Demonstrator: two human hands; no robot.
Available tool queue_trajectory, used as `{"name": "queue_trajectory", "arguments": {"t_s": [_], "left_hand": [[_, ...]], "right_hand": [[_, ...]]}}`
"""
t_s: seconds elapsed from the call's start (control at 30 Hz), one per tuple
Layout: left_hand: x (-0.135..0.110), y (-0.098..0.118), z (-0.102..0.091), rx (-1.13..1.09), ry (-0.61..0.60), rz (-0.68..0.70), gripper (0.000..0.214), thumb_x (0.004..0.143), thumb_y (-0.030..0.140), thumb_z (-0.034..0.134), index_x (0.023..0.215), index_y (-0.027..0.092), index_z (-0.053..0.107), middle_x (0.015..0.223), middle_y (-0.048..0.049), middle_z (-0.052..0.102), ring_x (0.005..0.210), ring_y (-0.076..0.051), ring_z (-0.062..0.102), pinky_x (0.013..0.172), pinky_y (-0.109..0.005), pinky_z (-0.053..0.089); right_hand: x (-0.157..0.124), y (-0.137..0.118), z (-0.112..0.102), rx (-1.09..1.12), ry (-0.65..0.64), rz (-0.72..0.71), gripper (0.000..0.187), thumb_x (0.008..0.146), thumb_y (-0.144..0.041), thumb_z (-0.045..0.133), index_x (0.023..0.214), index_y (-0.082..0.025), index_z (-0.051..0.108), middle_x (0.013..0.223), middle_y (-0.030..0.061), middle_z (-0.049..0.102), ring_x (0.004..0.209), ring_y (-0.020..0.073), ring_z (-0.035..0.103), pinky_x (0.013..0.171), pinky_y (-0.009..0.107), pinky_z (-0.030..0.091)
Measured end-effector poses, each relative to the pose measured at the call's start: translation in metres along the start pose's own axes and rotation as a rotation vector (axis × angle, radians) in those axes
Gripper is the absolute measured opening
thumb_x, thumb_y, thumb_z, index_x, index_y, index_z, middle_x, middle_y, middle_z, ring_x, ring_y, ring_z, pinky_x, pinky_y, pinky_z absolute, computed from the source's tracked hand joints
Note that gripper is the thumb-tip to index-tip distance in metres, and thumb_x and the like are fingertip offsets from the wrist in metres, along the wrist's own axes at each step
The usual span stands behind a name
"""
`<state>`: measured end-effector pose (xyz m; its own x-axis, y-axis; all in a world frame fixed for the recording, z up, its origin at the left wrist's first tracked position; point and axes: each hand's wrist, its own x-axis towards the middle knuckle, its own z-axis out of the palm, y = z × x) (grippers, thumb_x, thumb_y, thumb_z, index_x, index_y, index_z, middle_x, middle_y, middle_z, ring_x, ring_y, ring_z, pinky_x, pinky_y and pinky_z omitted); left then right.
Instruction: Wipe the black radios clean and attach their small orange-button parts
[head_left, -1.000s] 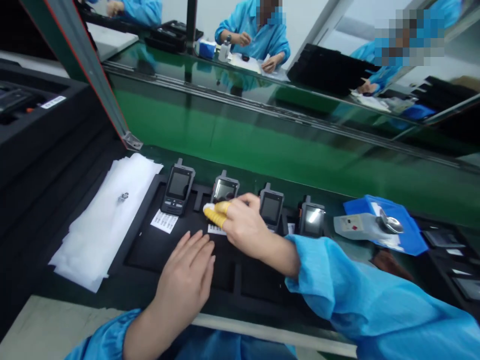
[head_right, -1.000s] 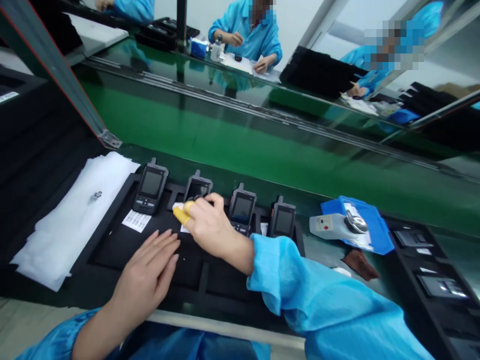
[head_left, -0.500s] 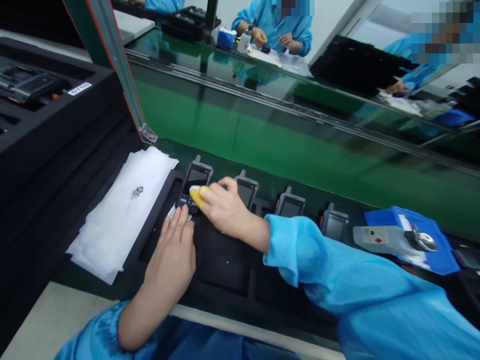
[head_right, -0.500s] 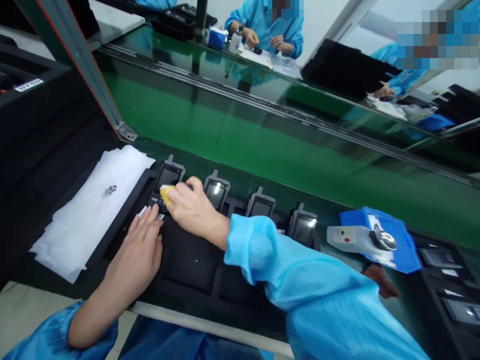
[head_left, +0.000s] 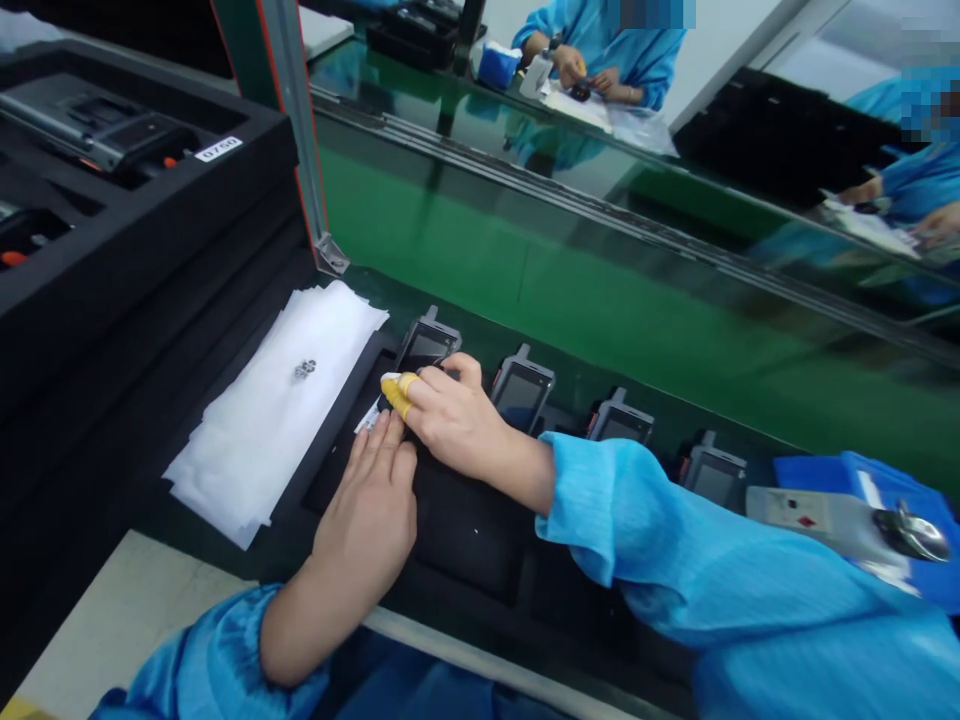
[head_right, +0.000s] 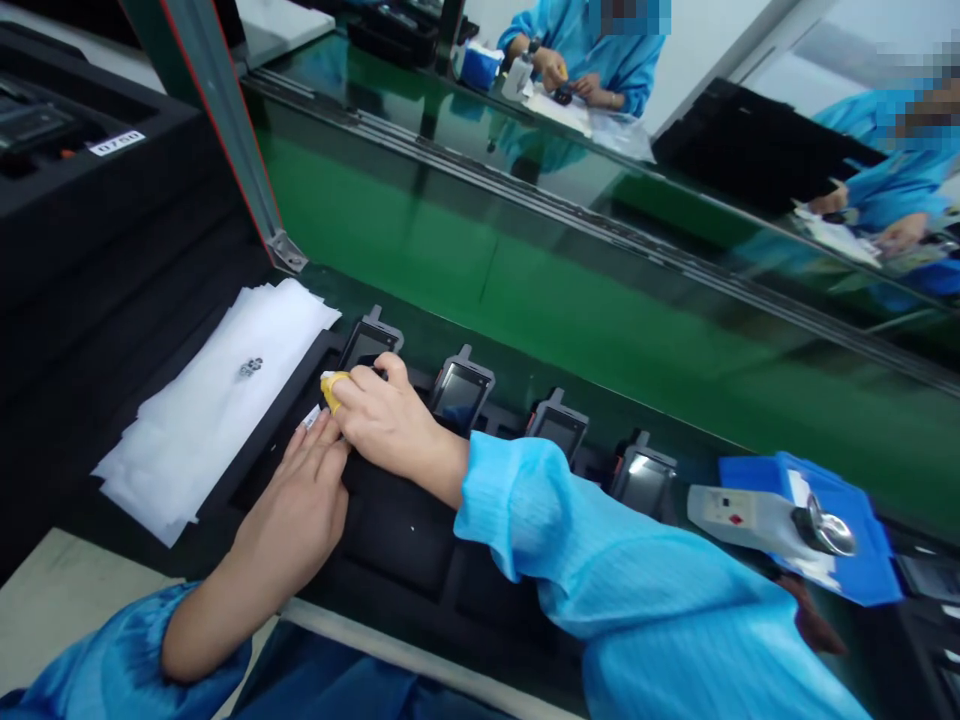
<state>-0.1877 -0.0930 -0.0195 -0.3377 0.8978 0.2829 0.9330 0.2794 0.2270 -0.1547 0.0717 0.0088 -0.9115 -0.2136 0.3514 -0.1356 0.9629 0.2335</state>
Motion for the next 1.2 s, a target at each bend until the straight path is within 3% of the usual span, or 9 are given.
{"name": "queue_trajectory", "arguments": {"t_s": [0.1, 0.2, 0.4, 0.63, 0.77, 0.9, 1.07, 1.2], "left_hand": [[0.0, 0.0, 0.0, -0.027, -0.015, -0.014, 0.035, 0.081, 0.003, 0.031, 0.108, 0.006, 0.053, 0.134, -0.0244, 0.05, 0.13, -0.03, 0.042, 0.104, -0.051, 0.041], [0.0, 0.001, 0.0, -0.053, -0.033, -0.028, 0.033, 0.081, 0.003, 0.032, 0.106, 0.007, 0.054, 0.136, -0.0242, 0.048, 0.131, -0.031, 0.04, 0.105, -0.051, 0.04], [-0.001, 0.002, 0.001, -0.072, -0.015, -0.045, 0.036, 0.079, 0.002, 0.032, 0.106, 0.007, 0.054, 0.134, -0.0231, 0.05, 0.131, -0.029, 0.041, 0.107, -0.05, 0.038], [0.0, 0.0, 0.001, -0.013, 0.008, -0.008, 0.036, 0.079, 0.002, 0.032, 0.106, 0.007, 0.054, 0.133, -0.0248, 0.05, 0.129, -0.031, 0.042, 0.102, -0.052, 0.043], [0.0, 0.0, 0.0, -0.022, 0.016, 0.012, 0.034, 0.079, 0.001, 0.033, 0.105, 0.006, 0.054, 0.132, -0.0261, 0.051, 0.128, -0.033, 0.044, 0.101, -0.052, 0.044], [-0.002, 0.0, 0.001, -0.096, 0.023, -0.005, 0.034, 0.08, 0.001, 0.032, 0.107, 0.006, 0.051, 0.133, -0.0267, 0.05, 0.13, -0.033, 0.041, 0.103, -0.053, 0.042], [-0.006, -0.006, -0.004, -0.379, 0.171, -0.087, 0.036, 0.078, -0.004, 0.028, 0.105, 0.012, 0.046, 0.142, -0.0237, 0.041, 0.137, -0.026, 0.03, 0.107, -0.051, 0.038], [-0.01, -0.009, -0.013, -0.519, 0.276, -0.206, 0.035, 0.078, -0.002, 0.032, 0.105, 0.017, 0.043, 0.148, -0.0193, 0.033, 0.137, -0.025, 0.029, 0.106, -0.05, 0.039]], "right_hand": [[0.001, 0.013, -0.001, -0.067, -0.039, 0.099, 0.028, 0.095, -0.016, 0.039, 0.096, -0.019, 0.067, 0.081, 0.0016, 0.062, 0.08, 0.0151, 0.044, 0.084, 0.039, 0.017], [-0.002, 0.019, -0.002, -0.15, -0.053, 0.217, 0.031, 0.095, -0.014, 0.037, 0.09, -0.018, 0.068, 0.082, 0.0025, 0.062, 0.08, 0.0149, 0.045, 0.085, 0.04, 0.016], [-0.013, -0.008, -0.007, -0.076, -0.001, 0.056, 0.028, 0.093, -0.012, 0.041, 0.085, -0.017, 0.067, 0.079, 0.0008, 0.061, 0.077, 0.014, 0.045, 0.084, 0.038, 0.019], [0.012, 0.024, -0.005, -0.19, -0.088, 0.307, 0.026, 0.092, -0.012, 0.041, 0.093, -0.017, 0.067, 0.081, 0.0032, 0.061, 0.081, 0.0163, 0.047, 0.09, 0.041, 0.014], [-0.003, 0.028, -0.006, -0.247, -0.06, 0.29, 0.027, 0.092, -0.011, 0.041, 0.089, -0.019, 0.067, 0.077, 0.0021, 0.061, 0.079, 0.0153, 0.047, 0.088, 0.039, 0.016], [-0.023, 0.008, -0.006, -0.225, -0.017, 0.177, 0.029, 0.091, -0.011, 0.041, 0.083, -0.018, 0.067, 0.075, 0.0019, 0.06, 0.074, 0.0141, 0.046, 0.083, 0.038, 0.02], [-0.038, -0.032, -0.007, -0.037, 0.017, 0.045, 0.03, 0.091, -0.011, 0.042, 0.075, -0.017, 0.067, 0.076, 0.0016, 0.062, 0.07, 0.0129, 0.044, 0.08, 0.036, 0.023], [-0.028, -0.029, -0.012, 0.013, 0.045, 0.029, 0.026, 0.093, -0.014, 0.041, 0.092, -0.019, 0.067, 0.079, -0.0001, 0.063, 0.073, 0.0121, 0.046, 0.08, 0.036, 0.023]]}}
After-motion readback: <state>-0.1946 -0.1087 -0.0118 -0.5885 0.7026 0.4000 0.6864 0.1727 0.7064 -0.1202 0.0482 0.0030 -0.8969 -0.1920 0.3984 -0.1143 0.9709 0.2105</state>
